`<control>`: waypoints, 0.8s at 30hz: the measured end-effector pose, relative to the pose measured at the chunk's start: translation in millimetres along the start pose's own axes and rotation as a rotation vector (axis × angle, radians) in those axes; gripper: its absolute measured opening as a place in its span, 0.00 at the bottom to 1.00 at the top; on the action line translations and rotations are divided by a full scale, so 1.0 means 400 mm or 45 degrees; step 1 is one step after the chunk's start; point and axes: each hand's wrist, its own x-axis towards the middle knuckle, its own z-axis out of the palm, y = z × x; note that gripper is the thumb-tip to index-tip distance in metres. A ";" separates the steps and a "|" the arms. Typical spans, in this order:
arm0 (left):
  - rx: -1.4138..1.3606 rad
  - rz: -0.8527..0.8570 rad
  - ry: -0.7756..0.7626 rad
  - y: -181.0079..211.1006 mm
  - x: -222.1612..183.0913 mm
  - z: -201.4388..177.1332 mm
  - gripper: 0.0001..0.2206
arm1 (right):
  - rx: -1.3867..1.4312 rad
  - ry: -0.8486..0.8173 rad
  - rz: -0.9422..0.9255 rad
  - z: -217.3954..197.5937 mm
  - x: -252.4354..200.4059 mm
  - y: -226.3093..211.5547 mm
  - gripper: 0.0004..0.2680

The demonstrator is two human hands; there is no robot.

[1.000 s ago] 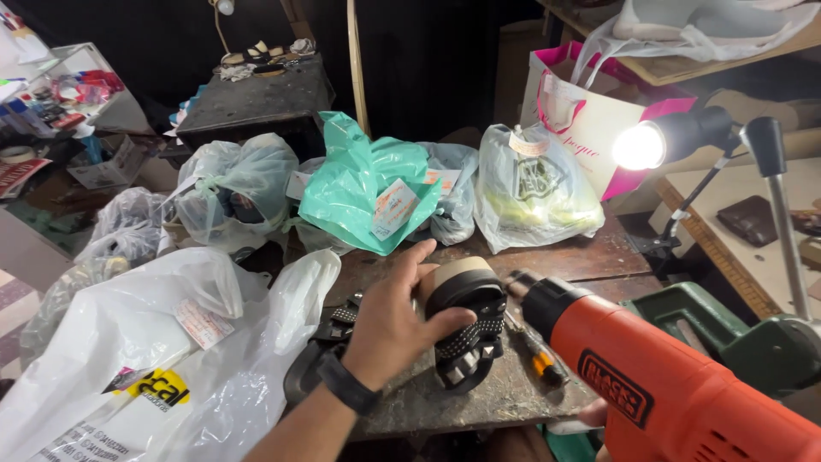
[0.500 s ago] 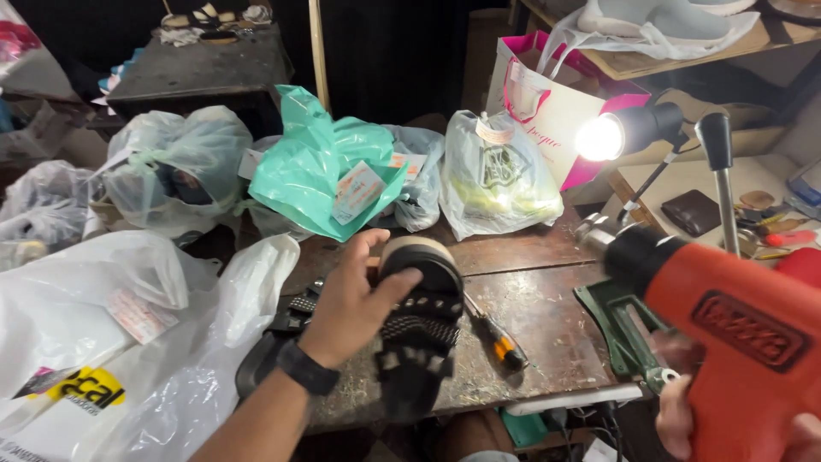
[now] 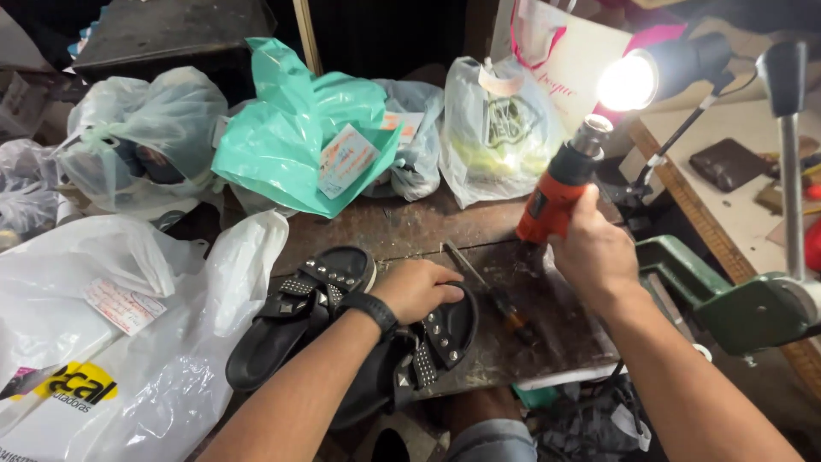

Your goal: Using a heat gun to soften adhesive and a screwdriver to pry the sole away from the upper of a sandal.

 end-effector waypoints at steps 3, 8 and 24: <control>0.248 0.061 0.089 0.046 -0.014 -0.002 0.19 | -0.069 -0.045 -0.023 -0.012 0.005 -0.038 0.38; 0.502 0.175 -0.140 0.172 -0.157 -0.010 0.47 | 0.003 -0.042 0.007 -0.029 -0.026 -0.069 0.37; 0.640 0.471 0.354 0.091 -0.157 0.089 0.43 | 0.726 -0.843 0.183 -0.235 -0.292 -0.069 0.16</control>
